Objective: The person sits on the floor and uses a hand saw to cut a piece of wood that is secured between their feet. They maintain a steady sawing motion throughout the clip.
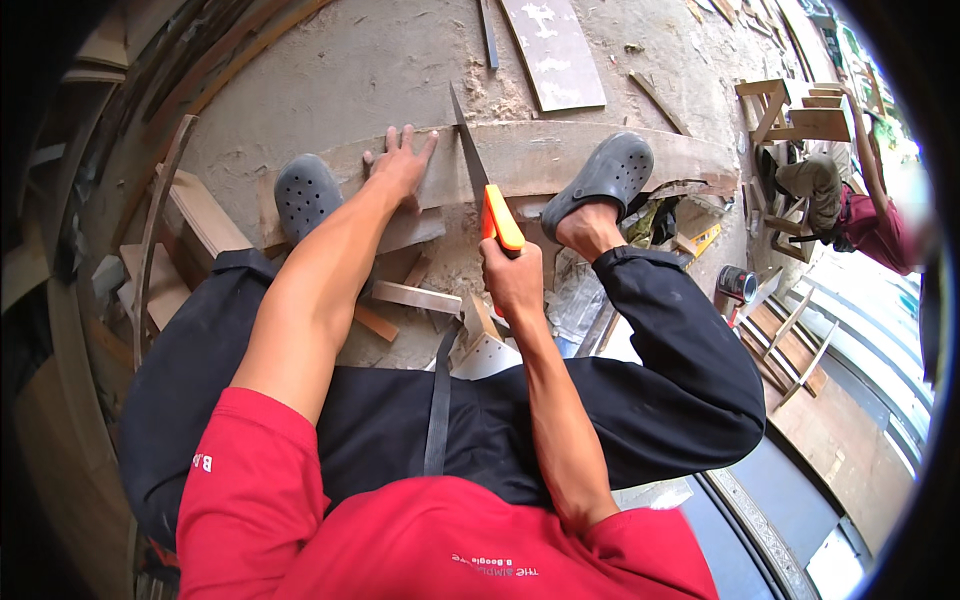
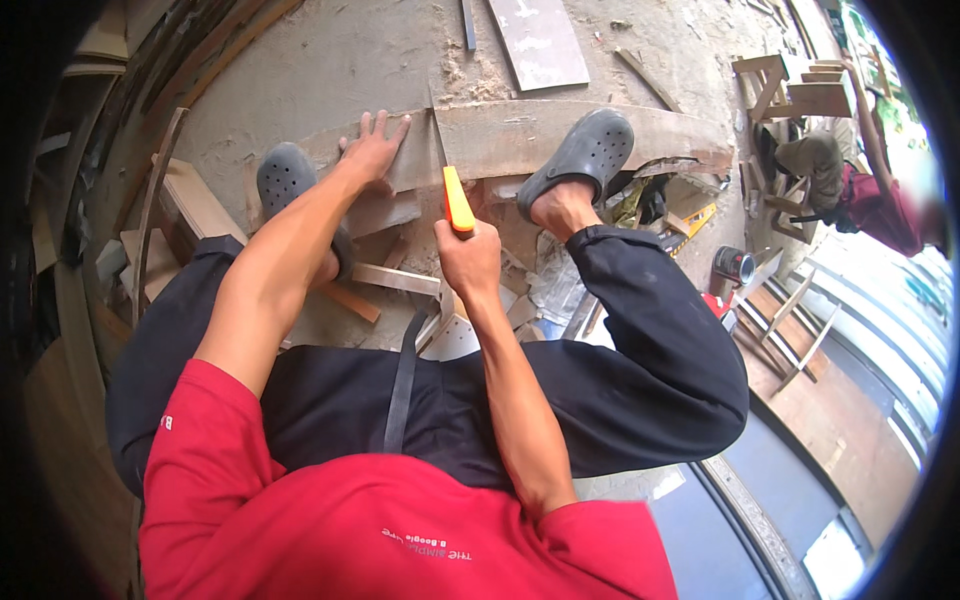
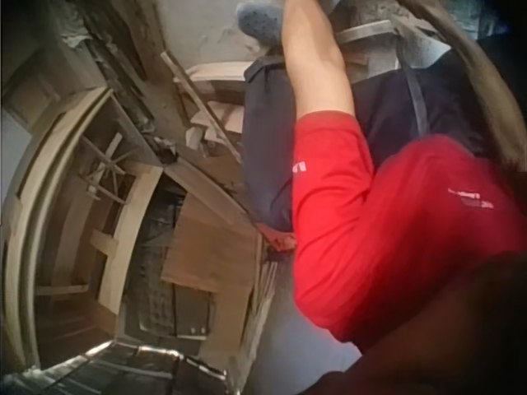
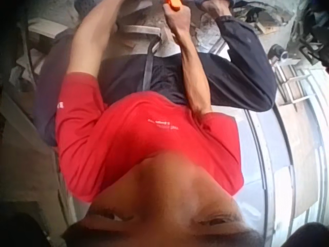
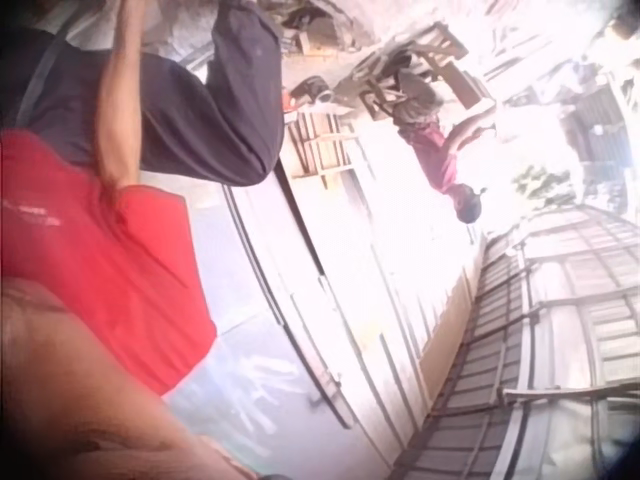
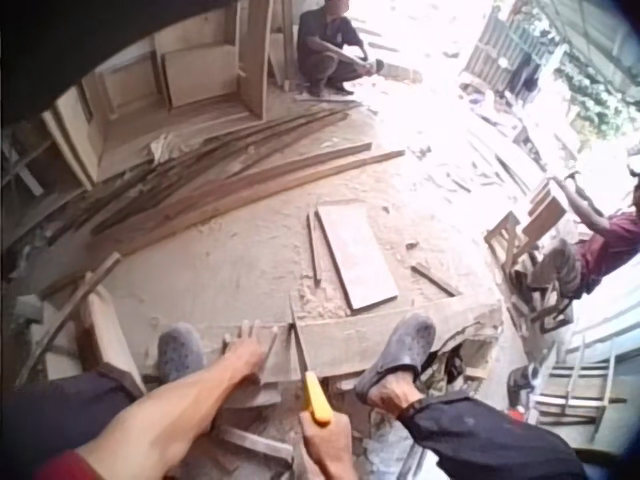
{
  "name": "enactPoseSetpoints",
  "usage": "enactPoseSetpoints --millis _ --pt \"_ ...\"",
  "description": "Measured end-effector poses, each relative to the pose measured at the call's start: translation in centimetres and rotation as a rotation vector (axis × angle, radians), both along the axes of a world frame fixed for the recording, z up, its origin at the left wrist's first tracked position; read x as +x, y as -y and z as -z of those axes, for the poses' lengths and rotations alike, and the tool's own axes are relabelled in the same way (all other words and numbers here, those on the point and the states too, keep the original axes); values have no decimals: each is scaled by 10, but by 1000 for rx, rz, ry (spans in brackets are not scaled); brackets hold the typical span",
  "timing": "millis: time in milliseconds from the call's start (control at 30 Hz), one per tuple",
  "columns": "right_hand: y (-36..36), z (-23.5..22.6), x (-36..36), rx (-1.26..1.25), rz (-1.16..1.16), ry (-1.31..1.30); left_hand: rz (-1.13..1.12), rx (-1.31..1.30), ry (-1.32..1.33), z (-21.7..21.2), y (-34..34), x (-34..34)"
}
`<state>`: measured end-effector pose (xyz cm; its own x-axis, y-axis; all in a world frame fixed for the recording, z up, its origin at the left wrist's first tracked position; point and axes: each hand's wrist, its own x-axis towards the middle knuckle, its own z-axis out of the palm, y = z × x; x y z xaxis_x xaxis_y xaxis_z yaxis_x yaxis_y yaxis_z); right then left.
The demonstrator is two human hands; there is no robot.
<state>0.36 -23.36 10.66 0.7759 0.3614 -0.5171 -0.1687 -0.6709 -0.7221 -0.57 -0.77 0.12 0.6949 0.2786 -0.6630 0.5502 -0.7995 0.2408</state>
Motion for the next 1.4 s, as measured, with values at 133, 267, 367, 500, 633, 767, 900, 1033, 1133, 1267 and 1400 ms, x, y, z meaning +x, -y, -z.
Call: enactPoseSetpoints --millis 133,267,367,500,633,767,900,1033,1133,1267,1400 --pt "44 -49 -42 73 -107 135 -40 6 -12 7 -7 -8" --pt "22 -11 -19 -7 -104 163 -21 -9 -21 -2 -3 2" --pt "-23 10 5 33 41 52 1 4 1 2 -1 3" --pt "39 -39 -45 85 -109 140 9 38 -4 12 -12 -6" --pt "26 -17 -32 89 -42 53 11 33 -7 20 -5 -5" --pt "-2 8 -10 28 -2 36 15 5 -42 0 0 -3" --pt "45 -45 -54 86 33 -11 10 23 -53 4 -7 -5" --pt "10 18 -17 55 -30 128 27 22 -45 3 0 3" --pt "-4 3 -11 44 6 46 21 8 -28 3 -2 -1" --pt "42 -54 -47 92 -38 71 -6 9 -40 9 -4 -8" --pt "5 10 -2 46 -13 58 15 3 -17 -3 -1 2"
